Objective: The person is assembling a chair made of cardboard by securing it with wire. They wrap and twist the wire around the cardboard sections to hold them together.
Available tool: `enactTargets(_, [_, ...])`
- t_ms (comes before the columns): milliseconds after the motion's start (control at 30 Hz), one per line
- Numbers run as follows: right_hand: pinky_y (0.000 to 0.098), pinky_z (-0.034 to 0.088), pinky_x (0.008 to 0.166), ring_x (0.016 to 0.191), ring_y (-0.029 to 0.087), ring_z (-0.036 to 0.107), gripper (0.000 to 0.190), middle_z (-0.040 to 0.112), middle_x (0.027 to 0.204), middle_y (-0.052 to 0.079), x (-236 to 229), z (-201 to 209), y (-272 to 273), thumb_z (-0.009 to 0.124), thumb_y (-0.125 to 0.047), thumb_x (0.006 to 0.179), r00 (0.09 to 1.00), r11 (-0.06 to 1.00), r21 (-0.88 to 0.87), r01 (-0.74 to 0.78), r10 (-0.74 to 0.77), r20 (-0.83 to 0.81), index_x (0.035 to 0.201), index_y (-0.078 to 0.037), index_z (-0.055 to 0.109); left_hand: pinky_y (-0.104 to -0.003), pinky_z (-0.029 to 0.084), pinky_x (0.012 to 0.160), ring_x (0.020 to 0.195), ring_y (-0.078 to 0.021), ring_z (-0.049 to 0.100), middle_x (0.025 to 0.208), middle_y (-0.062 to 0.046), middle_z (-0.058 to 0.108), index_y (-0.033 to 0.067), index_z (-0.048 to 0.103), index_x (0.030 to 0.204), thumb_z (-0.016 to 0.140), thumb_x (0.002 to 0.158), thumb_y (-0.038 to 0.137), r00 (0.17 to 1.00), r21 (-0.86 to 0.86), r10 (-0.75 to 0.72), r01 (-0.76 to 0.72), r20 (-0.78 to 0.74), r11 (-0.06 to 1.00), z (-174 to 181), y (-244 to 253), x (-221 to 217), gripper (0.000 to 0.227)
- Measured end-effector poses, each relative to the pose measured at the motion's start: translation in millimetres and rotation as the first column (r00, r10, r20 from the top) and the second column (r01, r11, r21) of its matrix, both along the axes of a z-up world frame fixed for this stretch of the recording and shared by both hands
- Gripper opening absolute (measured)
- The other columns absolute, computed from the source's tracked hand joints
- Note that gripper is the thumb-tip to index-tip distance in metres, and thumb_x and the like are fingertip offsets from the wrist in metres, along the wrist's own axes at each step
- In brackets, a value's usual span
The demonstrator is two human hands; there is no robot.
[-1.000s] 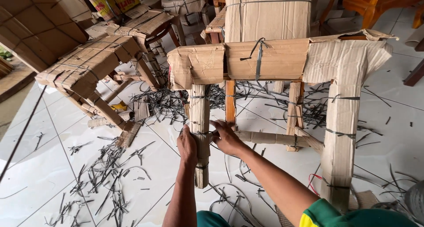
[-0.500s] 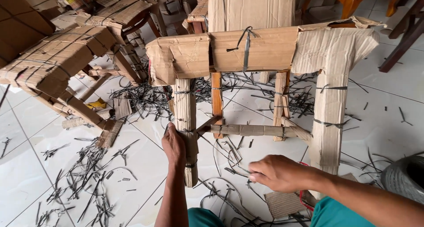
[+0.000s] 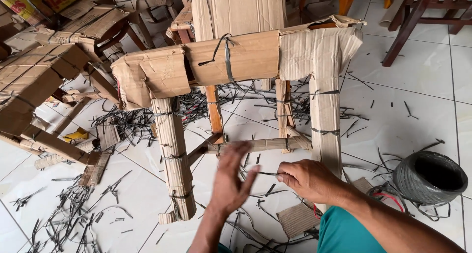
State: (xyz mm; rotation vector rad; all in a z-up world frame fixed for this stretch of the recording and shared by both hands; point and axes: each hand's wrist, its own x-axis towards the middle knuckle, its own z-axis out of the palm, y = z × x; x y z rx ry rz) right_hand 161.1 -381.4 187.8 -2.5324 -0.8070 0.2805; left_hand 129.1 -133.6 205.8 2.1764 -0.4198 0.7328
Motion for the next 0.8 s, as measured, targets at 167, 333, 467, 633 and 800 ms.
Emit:
enactTargets(167, [0.0349, 0.036, 0.056, 0.057, 0.017, 0.042, 0.028, 0.047, 0.058, 0.0, 3.7, 11.8, -22.0, 0.066, -0.031, 0.101, 0.992, 0.983, 0.134, 0.128, -0.126, -0.024, 0.08, -0.015, 0.057, -0.026, 0.041, 0.061, 0.064, -0.0093, 0.047, 0.067, 0.004, 0.056, 0.0127, 0.069, 0.083, 0.072, 0.098, 0.03, 0.696, -0.453, -0.413, 0.14, -0.588, 0.881, -15.7, -51.6, 17.9, 0.023])
enactTargets(333, [0.0283, 0.048, 0.062, 0.072, 0.013, 0.057, 0.016, 0.062, 0.079, 0.001, -0.4, 38.7, -43.0, 0.066, -0.026, 0.097, 0.988, 0.938, 0.31, 0.154, -0.137, -0.075, 0.101, -0.013, 0.075, -0.025, 0.038, 0.064, 0.069, -0.0088, 0.045, 0.075, 0.005, 0.061, 0.0102, 0.075, 0.088, 0.079, 0.092, 0.025, 0.576, -0.464, -0.457, 0.147, -0.678, 0.874, -26.4, -57.9, 42.1, 0.016])
enactTargets(467, [0.0479, 0.065, 0.078, 0.096, 0.036, 0.076, 0.018, 0.077, 0.096, 0.022, 6.7, 46.0, -62.7, 0.06, -0.01, 0.098, 0.93, 0.68, 0.646, 0.345, -0.339, -0.14, 0.109, -0.003, 0.074, -0.043, 0.054, 0.077, 0.076, -0.0271, 0.068, 0.071, -0.008, 0.07, 0.0182, 0.079, 0.096, 0.069, 0.096, 0.036, 0.722, -0.207, -0.052, -0.128, -0.69, 0.97, -65.2, -62.6, 77.0, 0.021])
enactTargets(633, [0.036, 0.055, 0.088, 0.108, 0.024, 0.062, 0.028, 0.067, 0.116, 0.017, 49.2, 12.1, -99.2, 0.05, -0.009, 0.104, 0.769, 0.256, 0.801, 0.541, -0.536, -0.348, 0.13, -0.005, 0.06, -0.034, 0.049, 0.073, 0.076, -0.0187, 0.067, 0.076, -0.002, 0.075, 0.0118, 0.076, 0.1, 0.062, 0.099, 0.025, 0.751, -0.285, 0.033, -0.29, -0.659, 0.913, -66.9, -91.9, 105.8, 0.019])
enactTargets(800, [0.0492, 0.048, 0.103, 0.129, 0.032, 0.055, 0.046, 0.061, 0.14, 0.01, 81.0, -8.0, -88.5, 0.054, -0.004, 0.099, 0.771, 0.302, 0.71, 0.636, -0.283, -0.57, 0.143, -0.017, 0.059, -0.032, 0.048, 0.073, 0.079, -0.017, 0.068, 0.081, 0.001, 0.079, 0.017, 0.076, 0.102, 0.064, 0.097, 0.018, 0.791, -0.32, -0.108, -0.115, -0.602, 0.94, -78.2, -129.5, 118.8, 0.014])
